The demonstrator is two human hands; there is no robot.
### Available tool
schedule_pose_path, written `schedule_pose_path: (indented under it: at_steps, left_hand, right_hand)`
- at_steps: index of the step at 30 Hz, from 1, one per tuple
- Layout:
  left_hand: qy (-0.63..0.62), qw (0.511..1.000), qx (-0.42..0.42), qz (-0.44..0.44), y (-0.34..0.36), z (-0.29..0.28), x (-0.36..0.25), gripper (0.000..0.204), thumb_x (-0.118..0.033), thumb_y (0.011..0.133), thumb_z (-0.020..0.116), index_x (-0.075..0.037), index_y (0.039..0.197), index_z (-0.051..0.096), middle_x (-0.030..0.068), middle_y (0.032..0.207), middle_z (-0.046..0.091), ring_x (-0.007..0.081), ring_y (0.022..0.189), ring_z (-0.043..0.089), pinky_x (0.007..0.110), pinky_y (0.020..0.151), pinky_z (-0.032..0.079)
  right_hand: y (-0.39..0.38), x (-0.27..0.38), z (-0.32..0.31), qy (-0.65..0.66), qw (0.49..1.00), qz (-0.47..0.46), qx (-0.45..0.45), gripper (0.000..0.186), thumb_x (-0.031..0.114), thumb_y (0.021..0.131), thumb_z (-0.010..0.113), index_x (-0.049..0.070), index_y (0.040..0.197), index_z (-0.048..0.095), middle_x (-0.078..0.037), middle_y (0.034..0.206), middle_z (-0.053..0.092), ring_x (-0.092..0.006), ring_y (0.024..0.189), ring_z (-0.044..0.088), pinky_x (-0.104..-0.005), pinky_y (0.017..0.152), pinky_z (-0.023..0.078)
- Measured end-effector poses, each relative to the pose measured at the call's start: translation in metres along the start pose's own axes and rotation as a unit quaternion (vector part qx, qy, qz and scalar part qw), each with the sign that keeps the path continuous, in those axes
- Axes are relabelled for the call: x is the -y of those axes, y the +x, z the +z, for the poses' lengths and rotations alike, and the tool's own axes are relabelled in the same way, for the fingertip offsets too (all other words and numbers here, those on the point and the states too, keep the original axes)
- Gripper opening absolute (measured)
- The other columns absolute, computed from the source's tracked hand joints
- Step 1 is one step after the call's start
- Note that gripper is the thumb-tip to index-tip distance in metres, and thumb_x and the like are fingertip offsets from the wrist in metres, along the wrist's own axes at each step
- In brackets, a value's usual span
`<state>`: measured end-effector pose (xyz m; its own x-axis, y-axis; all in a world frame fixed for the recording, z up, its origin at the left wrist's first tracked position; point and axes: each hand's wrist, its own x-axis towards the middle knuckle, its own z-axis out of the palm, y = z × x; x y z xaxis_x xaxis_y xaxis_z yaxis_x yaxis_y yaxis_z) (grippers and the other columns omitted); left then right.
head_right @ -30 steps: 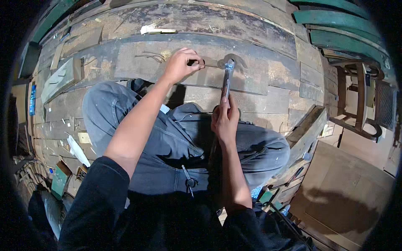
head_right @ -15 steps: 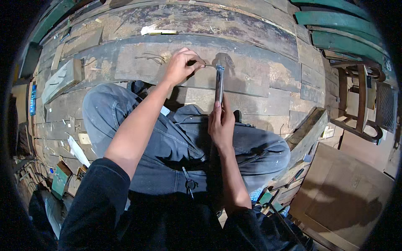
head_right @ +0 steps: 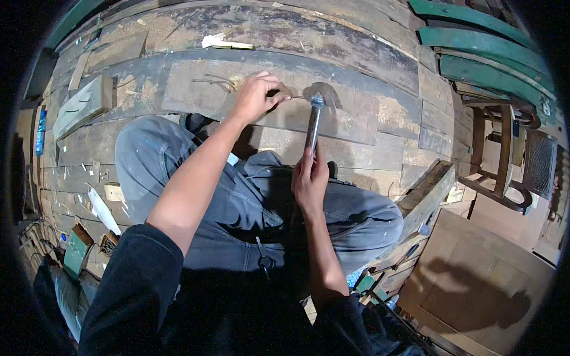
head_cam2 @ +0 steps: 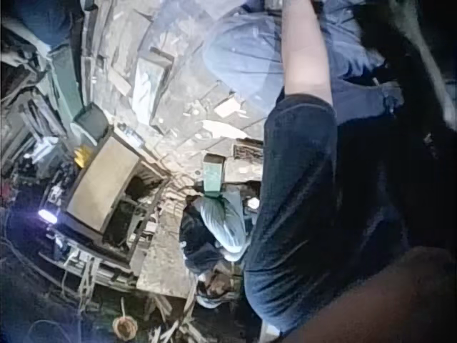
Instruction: The person is hammering nails into wood pieces and prying nails out to join or adjust planks in a workshop environment.
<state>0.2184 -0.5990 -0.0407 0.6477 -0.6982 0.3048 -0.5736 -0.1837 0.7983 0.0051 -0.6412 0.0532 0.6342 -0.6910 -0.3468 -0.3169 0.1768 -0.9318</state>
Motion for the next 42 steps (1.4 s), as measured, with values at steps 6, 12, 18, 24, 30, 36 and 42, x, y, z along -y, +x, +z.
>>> schedule_pose_path:
  at_steps: [6,12,18,24,30,36,42]
  left_hand:
    - [-0.021,1.0,0.002,0.007,0.005,-0.005,-0.007,0.019,-0.025,0.078,0.08,-0.009,0.086,0.077,0.0063,0.086,0.072,0.0273,0.088,0.063,0.039,0.081,0.051]
    - [-0.016,1.0,-0.007,0.007,0.004,0.001,-0.002,0.019,-0.025,0.078,0.08,-0.008,0.085,0.076,0.0066,0.087,0.072,0.0271,0.088,0.063,0.038,0.08,0.051]
    - [0.0,1.0,-0.024,0.012,0.003,0.008,0.009,0.016,-0.024,0.079,0.08,-0.01,0.087,0.077,0.006,0.092,0.072,0.0263,0.091,0.064,0.038,0.082,0.052]
    - [0.005,1.0,-0.016,0.001,-0.004,0.009,0.017,0.011,-0.017,0.077,0.08,-0.01,0.086,0.077,0.0037,0.09,0.073,0.0251,0.089,0.063,0.037,0.082,0.052]
    - [-0.004,0.999,0.021,-0.028,-0.001,0.0,-0.002,0.02,-0.025,0.076,0.079,-0.009,0.087,0.074,0.0074,0.09,0.069,0.0291,0.093,0.062,0.041,0.082,0.051]
    - [0.004,1.0,0.012,-0.001,0.004,-0.003,-0.003,0.016,-0.019,0.078,0.08,-0.009,0.089,0.076,0.006,0.09,0.07,0.026,0.091,0.062,0.038,0.081,0.051]
    - [-0.02,1.0,0.013,-0.007,0.007,0.003,-0.005,0.015,-0.019,0.077,0.081,-0.009,0.087,0.076,0.0054,0.092,0.071,0.0259,0.092,0.063,0.038,0.083,0.051]
  right_hand:
    - [0.002,-0.001,-0.005,-0.052,0.998,-0.015,-0.008,0.04,0.022,0.109,0.043,0.003,0.145,0.045,0.005,0.065,0.041,-0.0016,0.05,0.037,-0.0193,0.043,0.029]
    - [0.0,0.009,-0.005,-0.003,1.0,-0.009,-0.007,0.041,0.025,0.109,0.043,0.003,0.144,0.044,0.007,0.061,0.041,-0.0005,0.046,0.036,-0.0183,0.04,0.028]
    - [-0.003,0.017,-0.005,0.049,0.995,-0.077,-0.04,0.039,0.027,0.109,0.044,0.003,0.139,0.048,0.006,0.058,0.041,-0.0021,0.043,0.036,-0.0203,0.039,0.028]
    - [-0.002,0.007,-0.007,0.01,0.998,-0.03,-0.05,0.042,0.028,0.109,0.045,0.003,0.142,0.045,0.005,0.056,0.04,-0.0037,0.041,0.036,-0.0218,0.036,0.028]
    - [0.007,-0.008,-0.012,-0.05,0.998,-0.037,-0.025,0.043,0.026,0.108,0.045,0.001,0.143,0.046,0.006,0.06,0.039,-0.0036,0.045,0.036,-0.022,0.041,0.029]
    - [0.005,0.002,-0.012,-0.043,0.999,-0.003,-0.006,0.041,0.026,0.109,0.045,0.004,0.143,0.044,0.005,0.059,0.043,-0.0019,0.043,0.037,-0.0198,0.037,0.029]
    - [0.001,0.01,-0.018,-0.043,0.998,-0.031,-0.017,0.042,0.025,0.109,0.043,0.002,0.145,0.042,0.006,0.056,0.04,-0.0024,0.041,0.035,-0.0205,0.038,0.028]
